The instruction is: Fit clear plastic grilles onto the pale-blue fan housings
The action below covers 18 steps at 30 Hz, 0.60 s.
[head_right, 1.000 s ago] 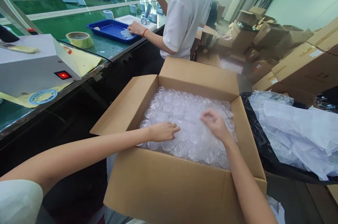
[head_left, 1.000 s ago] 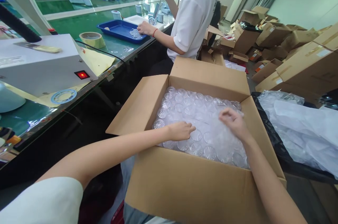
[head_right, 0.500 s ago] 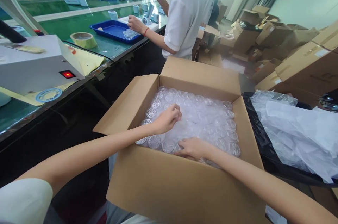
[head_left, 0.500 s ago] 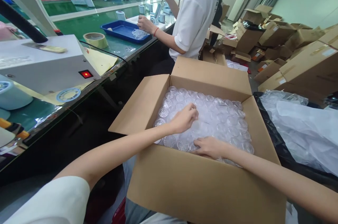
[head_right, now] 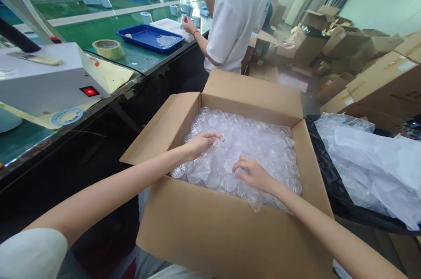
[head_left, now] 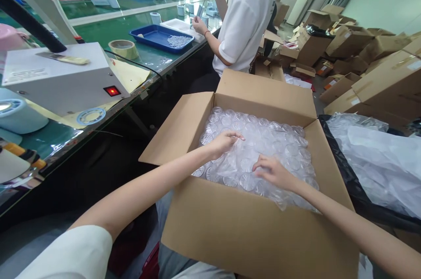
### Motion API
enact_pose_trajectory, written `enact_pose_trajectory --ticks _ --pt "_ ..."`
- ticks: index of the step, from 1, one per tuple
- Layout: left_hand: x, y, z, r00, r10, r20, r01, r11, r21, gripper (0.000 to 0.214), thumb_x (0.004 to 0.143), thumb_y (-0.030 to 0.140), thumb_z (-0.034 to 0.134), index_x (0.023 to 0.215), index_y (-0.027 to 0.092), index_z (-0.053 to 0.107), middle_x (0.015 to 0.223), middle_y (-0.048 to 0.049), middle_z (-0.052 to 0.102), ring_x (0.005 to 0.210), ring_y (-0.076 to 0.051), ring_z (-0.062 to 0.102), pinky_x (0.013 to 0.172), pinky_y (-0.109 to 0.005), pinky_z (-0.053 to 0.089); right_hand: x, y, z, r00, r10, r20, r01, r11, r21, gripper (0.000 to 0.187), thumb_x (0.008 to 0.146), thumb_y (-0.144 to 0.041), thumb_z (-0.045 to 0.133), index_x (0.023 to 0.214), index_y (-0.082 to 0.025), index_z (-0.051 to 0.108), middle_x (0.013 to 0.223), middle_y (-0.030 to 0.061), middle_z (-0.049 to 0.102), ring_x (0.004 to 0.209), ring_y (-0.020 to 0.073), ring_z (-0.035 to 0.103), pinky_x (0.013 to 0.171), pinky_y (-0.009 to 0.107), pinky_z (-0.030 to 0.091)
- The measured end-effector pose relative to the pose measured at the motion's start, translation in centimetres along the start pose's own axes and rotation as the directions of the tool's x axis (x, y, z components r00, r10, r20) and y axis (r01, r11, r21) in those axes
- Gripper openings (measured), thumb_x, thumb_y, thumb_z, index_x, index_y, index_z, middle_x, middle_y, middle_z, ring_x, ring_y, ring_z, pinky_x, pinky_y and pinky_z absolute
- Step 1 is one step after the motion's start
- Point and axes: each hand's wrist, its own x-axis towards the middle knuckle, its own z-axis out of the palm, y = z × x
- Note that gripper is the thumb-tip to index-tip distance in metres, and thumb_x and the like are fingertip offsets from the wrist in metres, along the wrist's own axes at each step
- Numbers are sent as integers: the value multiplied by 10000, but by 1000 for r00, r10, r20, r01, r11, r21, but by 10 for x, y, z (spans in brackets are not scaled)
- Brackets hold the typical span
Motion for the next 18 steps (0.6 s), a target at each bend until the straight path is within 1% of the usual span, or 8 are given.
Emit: enact_pose_trajectory --ticks 1,3,6,8,10,13,16,18 --pt "0 0 -1 1000 5 28 -6 1000 17 330 924 240 270 912 146 586 675 -13 538 534 -109 445 501 -226 354 -2 -2 2 999 -26 27 26 1000 6 206 926 -254 530 1099 -190 622 913 54 610 766 175 599 655 260 456" --pt "-1 1 -4 996 32 85 -38 997 73 362 942 332 306 890 142 610 687 -21 568 540 -109 460 498 -227 349 -4 -7 12 994 -77 77 76 997 6 308 835 -245 638 1143 -231 617 891 29 607 687 161 579 556 233 399" --pt "-9 -1 -7 967 103 234 -151 968 199 232 813 386 607 801 161 661 636 -1 584 554 -119 479 520 -233 336 -3 -6 33 986 -132 101 132 991 7 241 836 -238 617 1072 -257 659 819 21 595 638 152 541 495 225 315" --pt "-19 -6 -5 917 142 373 -259 923 284 172 640 252 780 785 196 706 568 21 578 562 -136 505 541 -238 332 -2 -1 44 984 -157 81 155 988 24 156 885 -270 565 984 -249 684 762 25 584 635 152 529 489 232 302" --pt "-29 -14 0 855 160 493 -364 862 352 296 563 88 796 815 230 736 527 24 578 576 -158 538 560 -246 343 -2 5 50 987 -157 32 155 987 50 208 941 -305 499 884 -217 679 708 20 565 624 145 518 501 237 324" --pt "-37 -28 14 780 163 604 -485 769 417 295 655 27 735 882 216 730 613 0 638 655 -171 596 636 -266 426 -2 13 53 991 -114 -73 121 987 106 330 992 -342 433 790 -168 628 703 10 562 608 125 514 536 241 387" --pt "-35 -40 29 734 154 661 -553 701 450 109 863 175 626 961 156 671 814 -24 672 758 -145 623 747 -314 514 0 14 51 984 -63 -165 94 977 189 360 998 -391 429 782 -160 602 723 4 574 614 118 531 558 246 431" --pt "-32 -45 36 725 152 672 -572 677 463 153 929 255 555 968 134 642 920 -41 665 819 -138 631 786 -336 539 2 12 47 973 -2 -231 60 967 246 356 994 -406 436 792 -162 597 742 8 580 649 127 550 594 263 455"
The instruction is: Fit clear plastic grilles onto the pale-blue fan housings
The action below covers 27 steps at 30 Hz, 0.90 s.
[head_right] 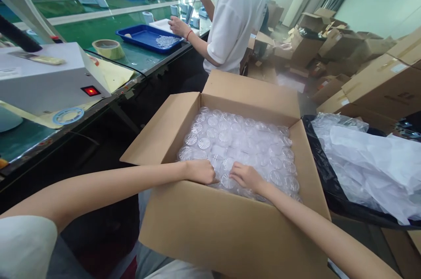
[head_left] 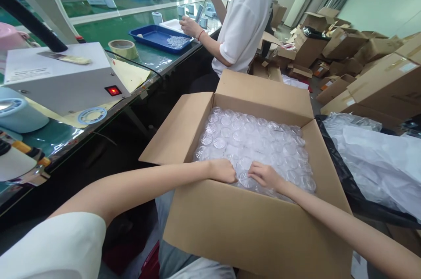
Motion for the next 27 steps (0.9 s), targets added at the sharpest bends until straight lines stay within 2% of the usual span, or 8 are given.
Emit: enact_pose_trajectory --ticks 5,8,11,14,18,23,25,27 --pt "1 -3 -1 998 -6 -57 5 1000 -19 181 930 295 553 885 144 641 914 -42 668 828 -135 626 799 -331 535 11 -6 -18 946 195 -260 -175 980 98 346 993 -417 419 789 -173 556 774 31 570 747 172 569 705 337 472" --pt "-4 -1 -10 989 -53 -142 42 996 -82 147 907 222 560 799 163 641 846 -45 671 804 -153 620 774 -318 505 12 -11 -31 900 296 -321 -253 952 172 367 971 -490 415 799 -200 561 835 62 619 817 207 595 743 354 479" --pt "-9 2 -16 949 -172 -263 127 975 -180 151 899 188 513 820 163 639 932 -95 662 830 -199 623 717 -314 466 7 -20 -44 847 396 -354 -321 912 254 376 969 -524 377 870 -222 579 911 79 674 845 224 627 723 336 497" --pt "-12 1 -18 901 -282 -329 184 937 -298 179 929 215 460 880 143 616 1020 -105 632 856 -190 610 717 -304 459 1 -27 -58 786 471 -401 -368 877 307 365 934 -552 442 849 -224 579 810 60 673 762 226 628 674 320 494" --pt "-11 -1 -17 885 -364 -289 219 875 -432 188 958 258 468 921 127 598 796 -16 612 725 -132 588 698 -290 485 -5 -21 -83 678 520 -519 -394 854 340 377 858 -592 538 813 -219 572 724 33 620 684 213 583 625 309 457" --pt "-12 -4 -21 867 -443 -230 271 805 -528 198 931 298 533 961 116 603 867 -33 647 794 -143 618 755 -311 502 -11 -4 -113 542 524 -657 -402 848 346 371 865 -560 540 833 -191 559 762 42 595 647 174 532 588 297 422" --pt "-16 -7 -23 874 -447 -192 283 788 -547 224 878 310 601 992 119 616 956 -56 672 884 -163 634 790 -295 490 -12 1 -117 530 516 -673 -406 851 332 350 891 -520 546 844 -174 563 768 24 582 651 153 528 602 288 433" --pt "-20 -11 -22 889 -435 -139 296 781 -550 373 745 344 737 1035 130 638 1042 -68 683 964 -200 638 807 -276 481 -14 8 -116 560 524 -641 -418 847 328 329 901 -481 577 856 -155 579 759 0 576 635 129 534 599 274 450"
